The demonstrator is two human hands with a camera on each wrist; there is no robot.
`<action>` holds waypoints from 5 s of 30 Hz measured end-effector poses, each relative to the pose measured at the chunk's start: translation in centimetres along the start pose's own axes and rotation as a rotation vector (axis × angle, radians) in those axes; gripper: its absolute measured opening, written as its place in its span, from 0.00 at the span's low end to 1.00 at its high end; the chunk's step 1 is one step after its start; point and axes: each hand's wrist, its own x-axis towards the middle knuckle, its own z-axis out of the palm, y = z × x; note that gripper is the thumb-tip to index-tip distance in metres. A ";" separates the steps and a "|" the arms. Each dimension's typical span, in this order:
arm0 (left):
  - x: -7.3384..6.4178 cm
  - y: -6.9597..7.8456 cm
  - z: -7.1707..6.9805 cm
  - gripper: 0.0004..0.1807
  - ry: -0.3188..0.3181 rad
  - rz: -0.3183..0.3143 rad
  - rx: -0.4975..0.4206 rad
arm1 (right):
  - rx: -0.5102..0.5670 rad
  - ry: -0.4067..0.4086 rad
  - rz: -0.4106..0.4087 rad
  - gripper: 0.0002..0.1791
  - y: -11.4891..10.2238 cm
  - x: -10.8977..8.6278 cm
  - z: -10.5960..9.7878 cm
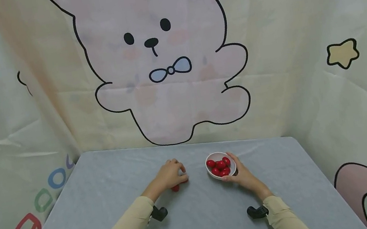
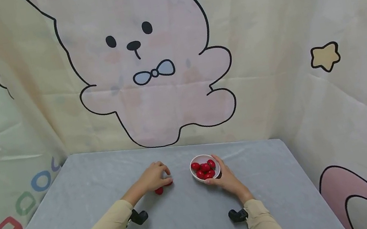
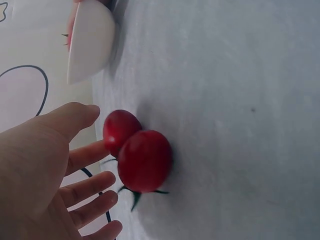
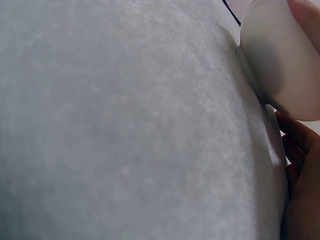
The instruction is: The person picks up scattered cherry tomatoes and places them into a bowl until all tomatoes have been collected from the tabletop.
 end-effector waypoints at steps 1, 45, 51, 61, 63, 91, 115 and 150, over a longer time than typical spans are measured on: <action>-0.2 -0.1 0.1 0.14 0.000 -0.008 0.000 | -0.006 0.000 -0.003 0.57 0.4 0.1 0.1; -0.9 1.3 0.7 0.26 0.013 -0.176 0.198 | -0.006 0.019 -0.007 0.58 3.1 1.2 0.6; -1.0 1.6 0.9 0.25 0.034 -0.163 0.208 | -0.003 0.030 -0.023 0.57 3.3 1.2 0.6; -1.0 1.5 0.8 0.24 0.035 -0.160 0.180 | -0.012 0.031 -0.009 0.57 3.0 1.2 0.6; -0.9 1.4 0.8 0.24 0.032 -0.159 0.172 | -0.013 0.032 -0.015 0.57 2.8 1.1 0.6; -0.1 1.5 0.0 0.22 0.014 -0.159 0.106 | 0.019 -0.020 0.037 0.57 -0.7 -0.5 0.0; 2.0 4.0 -1.7 0.21 0.042 -0.106 0.133 | 0.019 -0.003 0.022 0.57 0.3 0.1 0.1; 4.1 7.9 -1.1 0.19 0.109 -0.006 0.171 | 0.015 0.032 0.026 0.57 3.0 1.0 0.9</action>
